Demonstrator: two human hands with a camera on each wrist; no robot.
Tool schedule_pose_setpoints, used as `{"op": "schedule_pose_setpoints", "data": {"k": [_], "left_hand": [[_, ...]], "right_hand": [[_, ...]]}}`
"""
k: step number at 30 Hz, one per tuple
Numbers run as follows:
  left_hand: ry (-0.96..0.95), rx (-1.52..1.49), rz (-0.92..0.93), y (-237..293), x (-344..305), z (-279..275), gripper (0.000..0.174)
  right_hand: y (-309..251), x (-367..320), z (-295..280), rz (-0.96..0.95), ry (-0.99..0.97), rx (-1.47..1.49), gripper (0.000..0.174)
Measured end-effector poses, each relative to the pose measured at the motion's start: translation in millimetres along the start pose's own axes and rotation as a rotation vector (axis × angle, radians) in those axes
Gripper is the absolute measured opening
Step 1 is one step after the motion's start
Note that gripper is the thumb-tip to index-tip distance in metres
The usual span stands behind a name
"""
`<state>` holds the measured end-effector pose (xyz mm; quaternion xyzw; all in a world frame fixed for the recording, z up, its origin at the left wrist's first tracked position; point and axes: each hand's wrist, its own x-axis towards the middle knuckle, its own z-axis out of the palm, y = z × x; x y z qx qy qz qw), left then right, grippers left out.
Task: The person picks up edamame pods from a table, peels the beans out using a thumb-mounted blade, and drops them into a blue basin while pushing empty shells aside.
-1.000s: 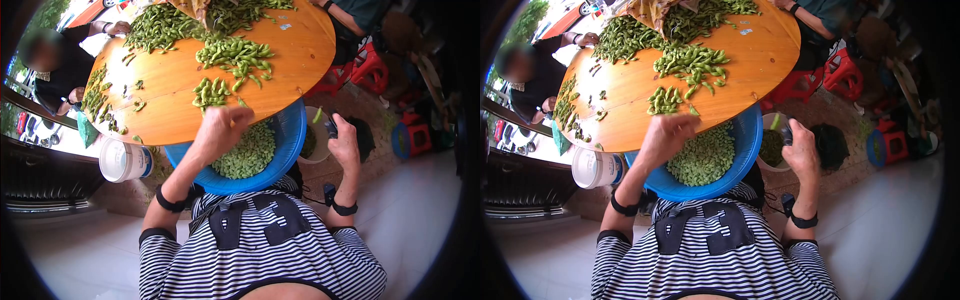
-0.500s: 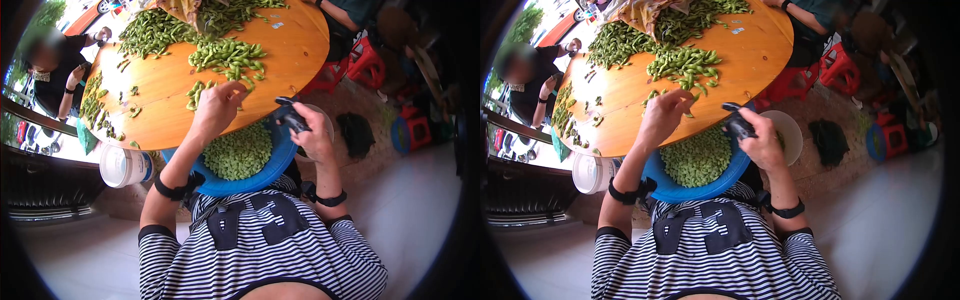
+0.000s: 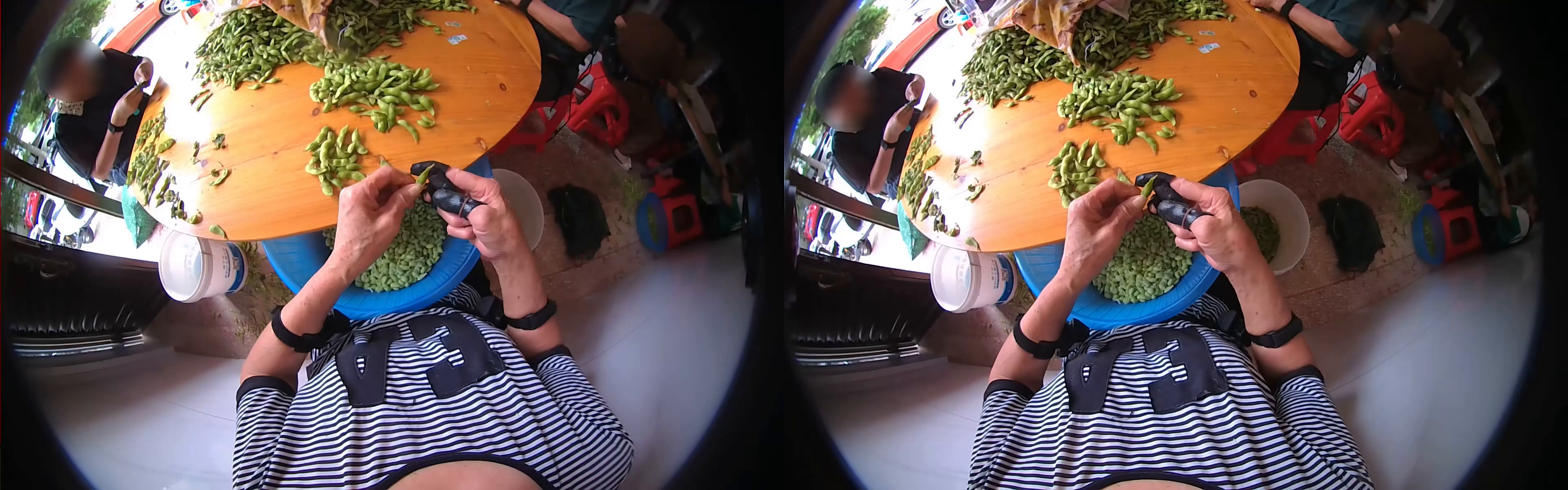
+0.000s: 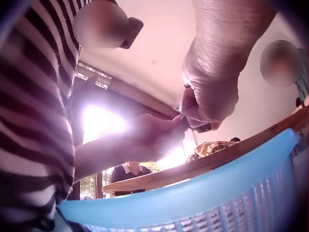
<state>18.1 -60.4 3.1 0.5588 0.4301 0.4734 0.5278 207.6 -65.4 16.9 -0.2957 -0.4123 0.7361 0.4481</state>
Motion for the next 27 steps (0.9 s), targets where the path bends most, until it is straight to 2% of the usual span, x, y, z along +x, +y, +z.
{"op": "schedule_pose_setpoints", "data": {"k": [2,4,7,8,10,11,13,14,15,17,18,20,21,23,25,27], "left_hand": [[-0.027,-0.053,0.001,2,-1,-4,0.012],[-0.202,-0.756,-0.343,5,-1,-9,0.010],[-0.273,-0.927,-0.338,-5,-1,-5,0.011],[-0.272,-0.927,-0.339,-6,-2,-4,0.011],[-0.168,-0.603,-0.274,2,-6,-1,0.013],[-0.167,-0.603,-0.273,2,-7,0,0.013],[-0.091,-0.196,-0.082,1,-8,1,0.014],[-0.055,-0.226,-0.118,3,-9,1,0.014],[-0.054,-0.226,-0.119,3,-9,0,0.014],[-0.067,-0.002,-0.106,1,-7,-3,0.016],[-0.067,-0.004,-0.106,2,-6,-7,0.016],[-0.215,-0.149,-0.229,4,-2,-16,0.023],[-0.211,-0.150,-0.229,5,-2,-18,0.023],[-0.268,-0.159,-0.262,7,-2,-22,0.025],[-0.228,-0.186,-0.256,3,-3,-15,0.023],[-0.191,-0.212,-0.249,0,-6,-6,0.022]], "right_hand": [[1,-1,-2,-0.015,-0.063,0.038,0.038],[0,-3,0,0.056,-0.072,0.263,0.039],[3,-3,-5,0.051,-0.147,0.317,0.038],[2,-3,-4,0.052,-0.147,0.317,0.038],[-3,-5,-1,0.070,-0.051,0.050,0.039],[-4,-6,5,0.070,-0.052,0.050,0.039],[-2,-7,21,-0.041,0.122,-0.407,0.039],[4,-5,21,-0.164,0.148,-0.524,0.040],[5,-4,19,-0.163,0.147,-0.524,0.040],[4,-5,12,-0.121,0.099,-0.500,0.041],[3,-6,9,-0.120,0.099,-0.501,0.041],[3,-7,5,0.073,0.073,-0.269,0.041],[3,-6,7,0.075,0.070,-0.270,0.041],[7,-3,13,-0.128,0.079,-0.527,0.041],[14,-2,31,-0.410,0.208,-0.935,0.037],[22,-2,41,-0.522,0.306,-1.106,0.031]]}}
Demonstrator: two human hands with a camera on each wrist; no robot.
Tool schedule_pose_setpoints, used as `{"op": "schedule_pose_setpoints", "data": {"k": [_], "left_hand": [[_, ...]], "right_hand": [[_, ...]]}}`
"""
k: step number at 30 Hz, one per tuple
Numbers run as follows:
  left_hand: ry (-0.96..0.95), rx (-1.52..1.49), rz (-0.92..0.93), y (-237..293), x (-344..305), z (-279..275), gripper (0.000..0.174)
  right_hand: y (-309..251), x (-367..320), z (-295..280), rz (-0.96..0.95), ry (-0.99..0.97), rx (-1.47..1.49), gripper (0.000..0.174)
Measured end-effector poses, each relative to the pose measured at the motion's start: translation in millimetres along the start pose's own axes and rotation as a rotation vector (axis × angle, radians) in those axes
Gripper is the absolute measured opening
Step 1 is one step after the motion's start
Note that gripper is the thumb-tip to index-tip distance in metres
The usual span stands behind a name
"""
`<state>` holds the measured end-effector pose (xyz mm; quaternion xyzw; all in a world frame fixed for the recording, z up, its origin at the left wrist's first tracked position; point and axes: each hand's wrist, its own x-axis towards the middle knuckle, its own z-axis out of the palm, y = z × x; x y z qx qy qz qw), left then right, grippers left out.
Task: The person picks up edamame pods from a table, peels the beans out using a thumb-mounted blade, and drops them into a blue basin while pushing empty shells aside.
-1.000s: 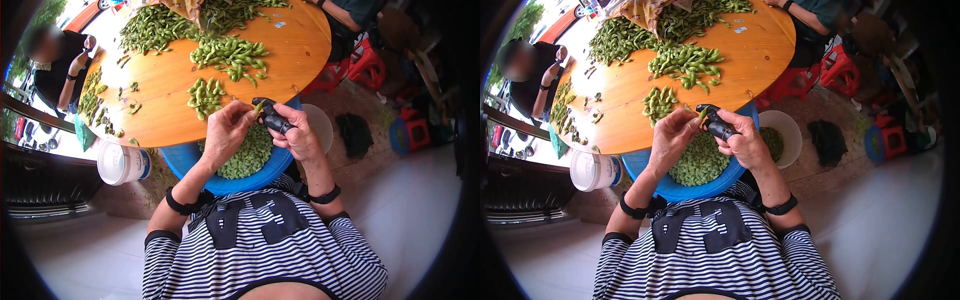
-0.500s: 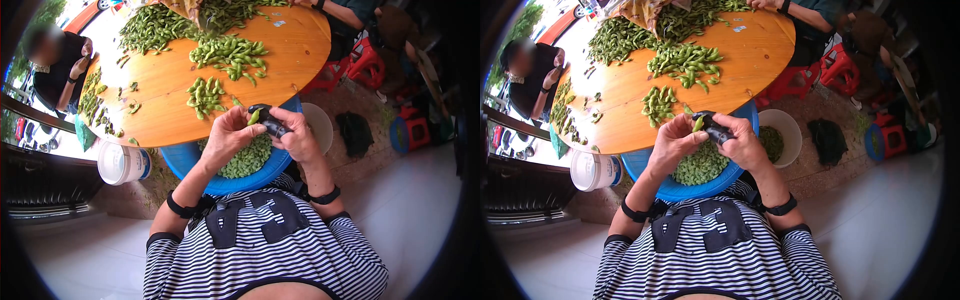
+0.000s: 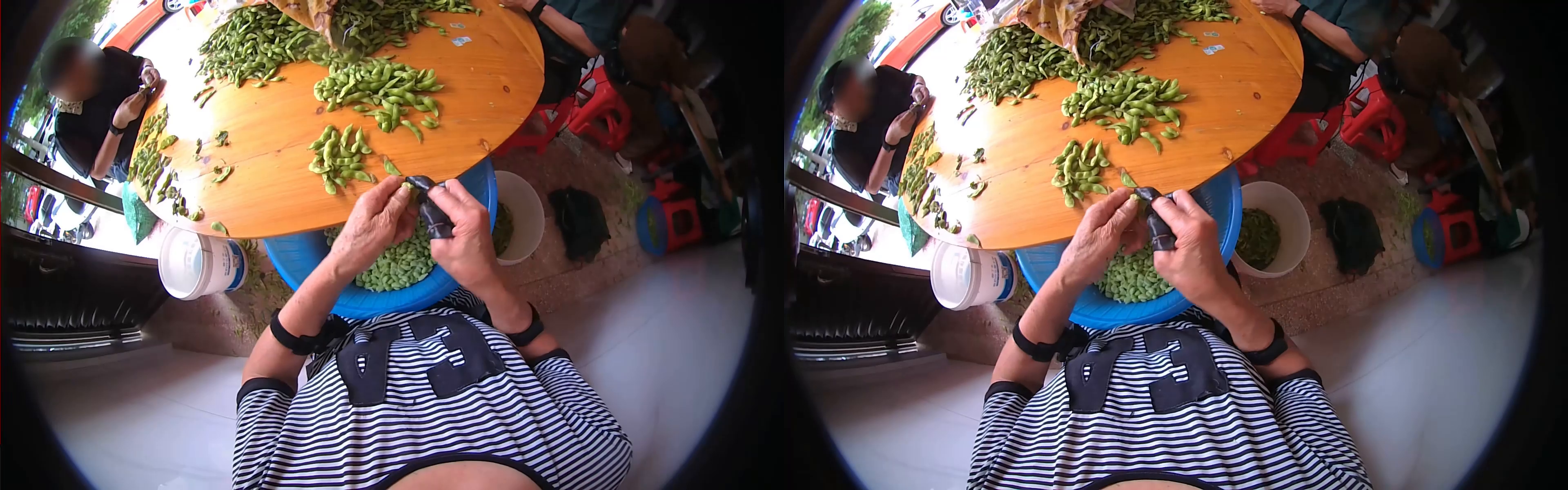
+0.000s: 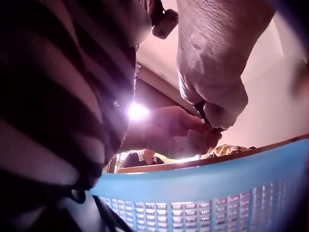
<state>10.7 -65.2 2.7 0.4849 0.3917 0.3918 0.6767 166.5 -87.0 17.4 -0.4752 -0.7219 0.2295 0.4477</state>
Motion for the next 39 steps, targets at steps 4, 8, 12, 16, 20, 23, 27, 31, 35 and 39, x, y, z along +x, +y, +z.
{"op": "schedule_pose_setpoints", "data": {"k": [4,8,12,16,20,23,27,31,35,39], "left_hand": [[0.148,-0.135,0.014,-4,-3,22,0.017],[0.206,-0.326,-0.003,-14,-2,24,0.019],[0.198,-0.359,-0.080,-12,-5,21,0.019],[0.165,-0.361,-0.097,-10,-5,21,0.026],[0.116,-0.319,-0.075,-10,-6,18,0.025],[0.062,-0.263,-0.081,-15,-5,16,0.024],[-0.050,-0.190,-0.025,-8,-9,14,0.034],[-0.240,0.341,0.121,2,-15,-9,0.033],[-0.119,0.901,0.426,31,11,-16,0.022],[0.097,1.232,0.625,33,80,-31,0.022]], "right_hand": [[-9,-4,6,-0.054,0.029,-0.076,0.036],[-1,-3,8,-0.091,0.014,-0.058,0.038],[3,-3,0,-0.033,-0.038,-0.001,0.036],[5,-2,-5,-0.031,-0.037,0.003,0.037],[4,-2,-8,-0.010,-0.040,0.033,0.041],[4,-2,-10,0.003,-0.041,0.056,0.041],[9,0,-27,0.068,-0.098,0.165,0.035],[25,-6,-86,0.129,-0.103,-0.099,0.033],[63,-23,-133,0.312,-0.252,-0.674,0.040],[48,-15,-126,0.340,-0.178,-0.543,0.034]]}}
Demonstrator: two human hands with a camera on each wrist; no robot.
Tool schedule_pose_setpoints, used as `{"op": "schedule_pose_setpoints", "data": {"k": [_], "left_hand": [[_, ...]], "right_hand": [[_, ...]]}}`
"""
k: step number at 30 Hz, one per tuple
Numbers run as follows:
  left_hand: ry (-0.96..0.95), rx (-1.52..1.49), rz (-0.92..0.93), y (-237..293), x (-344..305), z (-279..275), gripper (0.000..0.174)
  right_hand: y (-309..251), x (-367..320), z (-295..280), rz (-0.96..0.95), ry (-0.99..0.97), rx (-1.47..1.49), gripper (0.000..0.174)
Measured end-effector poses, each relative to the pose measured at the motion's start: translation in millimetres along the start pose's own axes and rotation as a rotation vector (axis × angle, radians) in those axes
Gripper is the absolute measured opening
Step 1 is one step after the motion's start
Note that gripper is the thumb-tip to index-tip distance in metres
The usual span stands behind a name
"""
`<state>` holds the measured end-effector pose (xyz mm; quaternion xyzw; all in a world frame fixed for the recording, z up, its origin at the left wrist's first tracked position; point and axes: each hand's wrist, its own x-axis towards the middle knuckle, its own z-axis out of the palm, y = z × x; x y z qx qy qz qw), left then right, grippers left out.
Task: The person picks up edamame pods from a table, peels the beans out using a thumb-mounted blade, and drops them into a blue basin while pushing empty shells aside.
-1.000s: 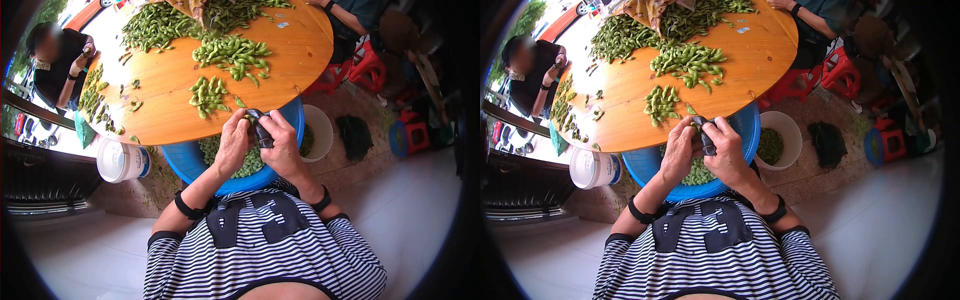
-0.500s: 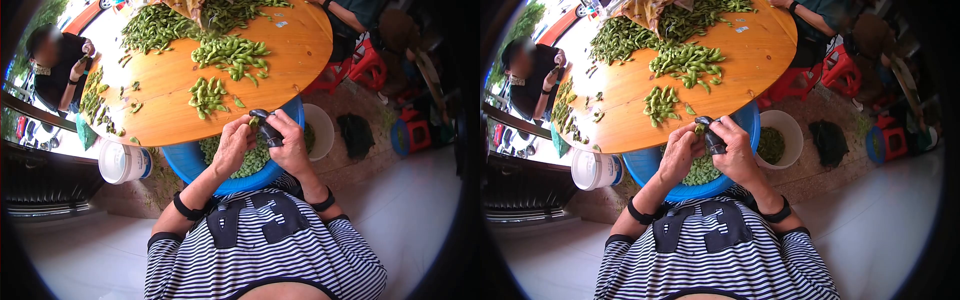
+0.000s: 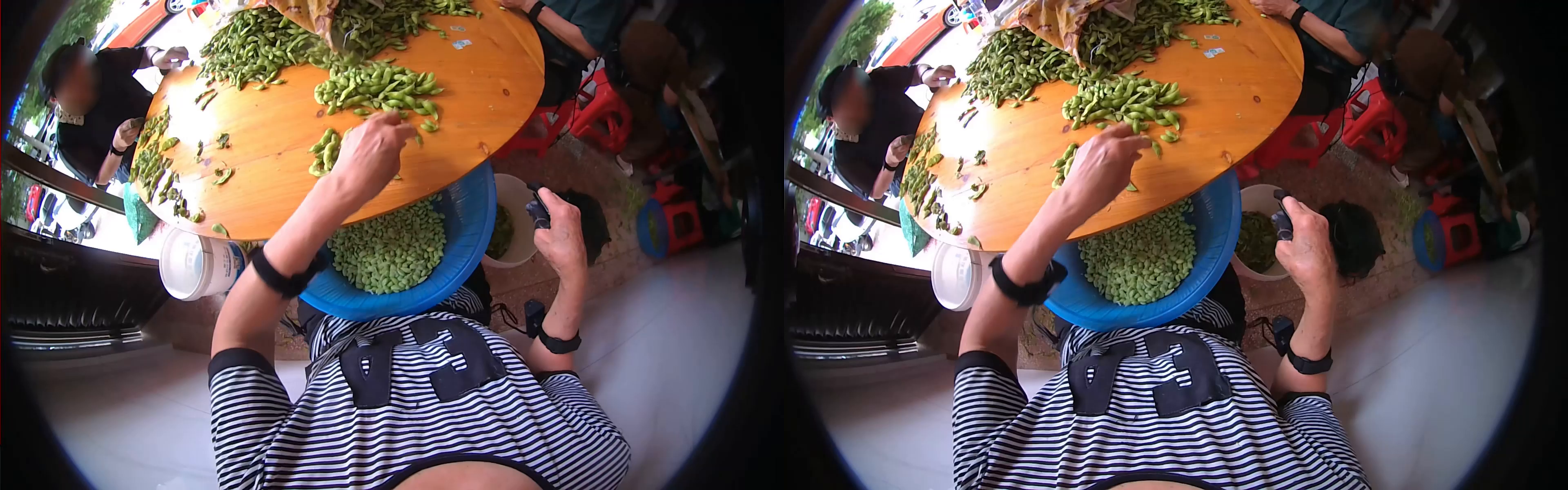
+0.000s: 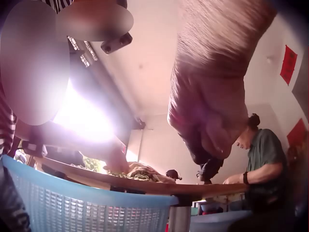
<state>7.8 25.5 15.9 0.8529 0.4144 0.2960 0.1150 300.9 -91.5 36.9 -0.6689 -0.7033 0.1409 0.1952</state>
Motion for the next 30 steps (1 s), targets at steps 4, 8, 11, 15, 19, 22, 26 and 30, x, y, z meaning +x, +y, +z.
{"op": "schedule_pose_setpoints", "data": {"k": [4,8,11,15,19,22,26,30], "left_hand": [[0.009,0.196,0.075,-20,26,16,0.023],[0.050,0.009,0.031,-10,23,14,0.019],[-0.053,-0.344,-0.162,31,2,-10,0.011],[-0.098,-1.071,-0.398,47,-36,-13,0.009],[0.001,-1.257,-0.426,48,-56,-4,0.008],[0.121,-1.240,-0.471,52,-62,0,0.007],[0.217,-1.095,-0.441,57,-66,10,0.008],[0.295,-0.979,-0.422,61,-68,14,0.009]], "right_hand": [[-21,5,5,-0.081,0.120,0.066,0.029],[-37,8,18,-0.158,0.174,0.311,0.034],[-51,9,29,-0.112,-0.008,0.767,0.039],[-76,11,47,0.122,-0.337,1.574,0.034],[-87,11,51,0.137,-0.422,1.637,0.033],[-87,11,51,0.125,-0.462,1.616,0.032],[-83,10,53,0.122,-0.493,1.626,0.034],[-82,7,56,0.114,-0.492,1.670,0.035]]}}
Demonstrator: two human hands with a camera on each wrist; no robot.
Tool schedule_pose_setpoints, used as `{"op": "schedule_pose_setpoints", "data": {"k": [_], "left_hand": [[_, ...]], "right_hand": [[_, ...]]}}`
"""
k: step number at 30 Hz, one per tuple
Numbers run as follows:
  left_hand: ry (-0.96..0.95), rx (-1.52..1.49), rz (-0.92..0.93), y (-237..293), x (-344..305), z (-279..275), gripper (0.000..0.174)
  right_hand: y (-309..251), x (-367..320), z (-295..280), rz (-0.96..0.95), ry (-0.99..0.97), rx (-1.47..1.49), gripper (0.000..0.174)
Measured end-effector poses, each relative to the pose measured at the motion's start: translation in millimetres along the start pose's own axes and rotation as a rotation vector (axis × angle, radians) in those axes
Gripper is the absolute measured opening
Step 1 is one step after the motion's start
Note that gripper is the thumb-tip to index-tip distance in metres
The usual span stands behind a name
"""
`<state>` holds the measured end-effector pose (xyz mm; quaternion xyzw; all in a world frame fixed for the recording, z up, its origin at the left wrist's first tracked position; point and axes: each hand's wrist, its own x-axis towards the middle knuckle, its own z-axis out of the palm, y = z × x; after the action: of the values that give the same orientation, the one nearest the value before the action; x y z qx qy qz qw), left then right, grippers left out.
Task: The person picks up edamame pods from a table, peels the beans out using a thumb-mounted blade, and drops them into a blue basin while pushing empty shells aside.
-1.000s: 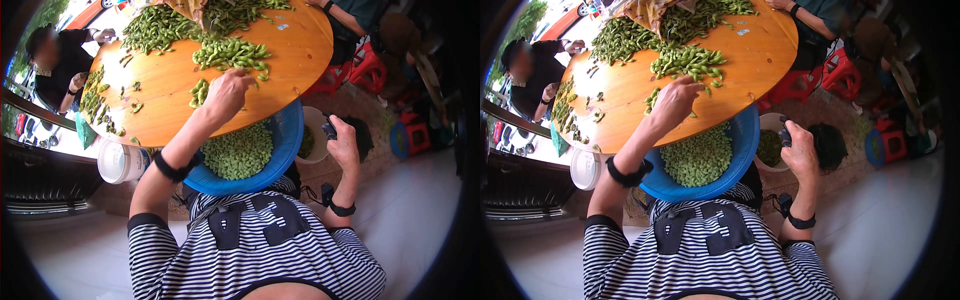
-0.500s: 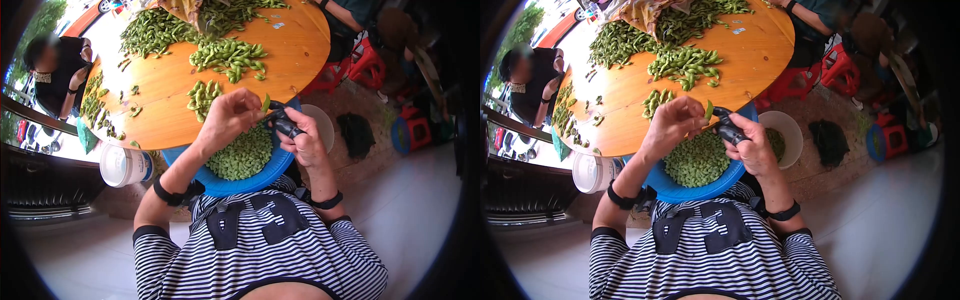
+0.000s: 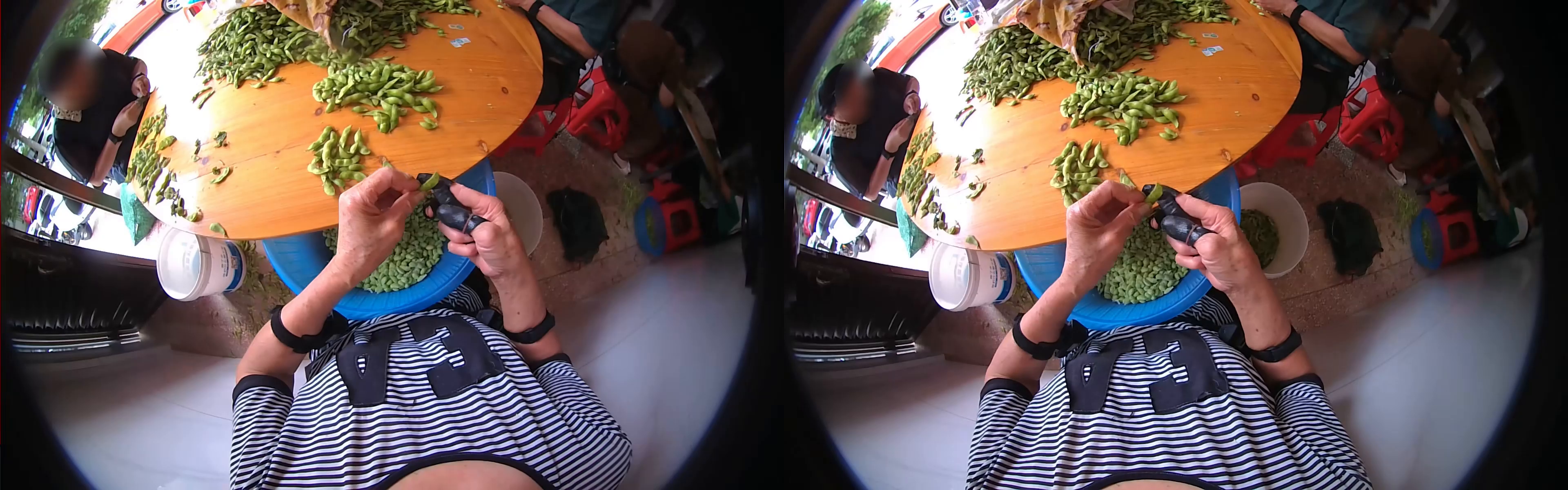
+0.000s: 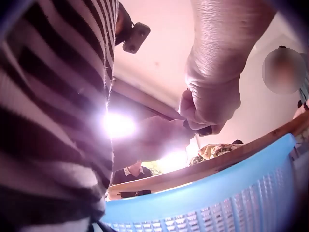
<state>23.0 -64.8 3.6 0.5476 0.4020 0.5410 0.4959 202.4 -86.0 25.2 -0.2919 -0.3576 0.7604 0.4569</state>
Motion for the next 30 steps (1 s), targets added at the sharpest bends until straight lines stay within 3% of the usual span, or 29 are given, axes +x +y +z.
{"op": "schedule_pose_setpoints", "data": {"k": [4,6,8,10,12,14,15,16,17,19,20,23,24,25,27,29,30], "left_hand": [[-0.049,-0.091,0.041,2,-3,-2,0.010],[-0.170,-0.548,-0.283,1,-2,-9,0.014],[-0.200,-0.696,-0.369,1,0,-11,0.016],[-0.224,-0.841,-0.456,2,-1,-11,0.018],[-0.185,-0.762,-0.449,4,-3,-10,0.022],[-0.165,-0.724,-0.445,4,-4,-9,0.024],[-0.188,-0.400,-0.372,3,-4,-11,0.027],[-0.207,-0.077,-0.294,3,-4,-12,0.031],[-0.206,-0.076,-0.294,2,-5,-13,0.031],[-0.203,0.468,0.254,1,-9,-13,0.035],[-0.164,0.503,0.307,-2,-12,-9,0.038],[-0.105,0.551,0.311,-7,-14,-6,0.042],[-0.123,0.456,0.149,-3,-15,-5,0.048],[-0.126,0.455,0.149,0,-15,-4,0.048],[-0.221,0.329,0.044,4,-15,-5,0.051],[-0.300,0.381,0.005,15,-11,-9,0.042],[-0.425,0.488,0.029,15,-6,-13,0.035]], "right_hand": [[7,-1,-10,-0.020,-0.017,0.004,0.034],[12,-1,-18,-0.026,-0.066,0.069,0.035],[19,2,-27,0.034,-0.213,0.316,0.038],[17,2,-25,0.045,-0.218,0.308,0.038],[14,2,-23,0.051,-0.221,0.300,0.038],[10,3,-19,0.087,-0.081,-0.091,0.037],[14,5,-14,0.086,-0.084,-0.092,0.037],[22,7,-6,-0.169,0.004,-0.505,0.037],[27,7,-2,-0.427,0.096,-0.914,0.037],[17,1,12,-0.381,0.128,-0.968,0.036],[14,0,18,-0.416,0.156,-1.049,0.034],[22,0,25,-0.510,0.193,-1.188,0.035],[24,0,25,-0.568,0.207,-1.249,0.039],[23,-1,24,-0.567,0.210,-1.249,0.039],[14,-4,18,-0.573,0.235,-1.274,0.041],[-8,-15,6,-0.493,0.353,-1.352,0.039],[-11,-17,-10,-0.584,0.434,-1.418,0.034]]}}
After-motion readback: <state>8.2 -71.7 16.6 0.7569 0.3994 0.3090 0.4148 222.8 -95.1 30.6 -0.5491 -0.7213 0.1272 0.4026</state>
